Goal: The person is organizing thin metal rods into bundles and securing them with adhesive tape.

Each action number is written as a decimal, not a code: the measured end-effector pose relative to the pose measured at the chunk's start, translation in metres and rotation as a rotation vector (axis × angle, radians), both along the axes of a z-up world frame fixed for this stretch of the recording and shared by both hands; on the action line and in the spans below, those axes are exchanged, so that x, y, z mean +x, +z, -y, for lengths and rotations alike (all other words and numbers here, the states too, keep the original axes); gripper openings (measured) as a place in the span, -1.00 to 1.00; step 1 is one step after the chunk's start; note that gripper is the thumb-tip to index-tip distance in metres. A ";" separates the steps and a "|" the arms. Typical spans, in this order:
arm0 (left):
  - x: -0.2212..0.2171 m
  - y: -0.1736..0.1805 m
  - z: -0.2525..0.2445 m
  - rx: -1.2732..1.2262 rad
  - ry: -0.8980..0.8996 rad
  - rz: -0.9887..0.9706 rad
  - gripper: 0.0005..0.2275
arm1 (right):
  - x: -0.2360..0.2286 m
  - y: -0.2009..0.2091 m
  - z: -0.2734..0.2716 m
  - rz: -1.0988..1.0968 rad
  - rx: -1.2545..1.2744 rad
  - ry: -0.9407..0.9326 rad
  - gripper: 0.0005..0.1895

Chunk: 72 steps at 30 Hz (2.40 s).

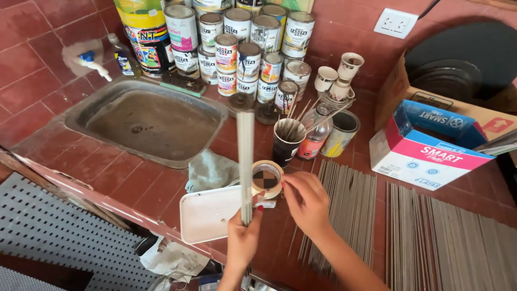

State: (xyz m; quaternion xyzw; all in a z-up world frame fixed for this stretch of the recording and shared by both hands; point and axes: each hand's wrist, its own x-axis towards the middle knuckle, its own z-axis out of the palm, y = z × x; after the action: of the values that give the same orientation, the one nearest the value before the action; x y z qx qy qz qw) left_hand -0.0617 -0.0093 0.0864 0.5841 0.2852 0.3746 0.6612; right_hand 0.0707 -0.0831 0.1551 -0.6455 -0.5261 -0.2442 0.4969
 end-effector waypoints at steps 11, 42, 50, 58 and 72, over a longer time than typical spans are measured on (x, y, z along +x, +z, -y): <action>0.015 0.012 0.030 0.413 0.014 -0.127 -0.61 | -0.022 0.036 0.038 -0.361 -0.226 0.163 -0.84; 0.039 -0.021 0.036 -0.215 -0.410 0.061 -0.72 | 0.027 -0.068 0.108 -0.842 0.033 0.335 -0.79; 0.037 -0.011 0.036 -0.243 -0.422 0.042 -0.71 | 0.010 -0.058 0.106 -1.044 0.041 0.531 -0.67; 0.036 -0.016 0.037 -0.291 -0.431 0.048 -0.75 | 0.031 -0.090 0.109 -1.220 0.346 0.537 -0.86; 0.031 -0.018 0.030 -0.397 -0.366 0.076 -0.62 | 0.008 -0.062 0.108 -1.099 -0.090 0.719 -0.69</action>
State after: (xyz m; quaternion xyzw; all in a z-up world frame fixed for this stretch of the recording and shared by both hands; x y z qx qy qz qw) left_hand -0.0307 -0.0394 0.0679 0.4702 0.2178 0.2075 0.8297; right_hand 0.0783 -0.1907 0.0926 -0.4803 -0.3884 0.3246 0.7163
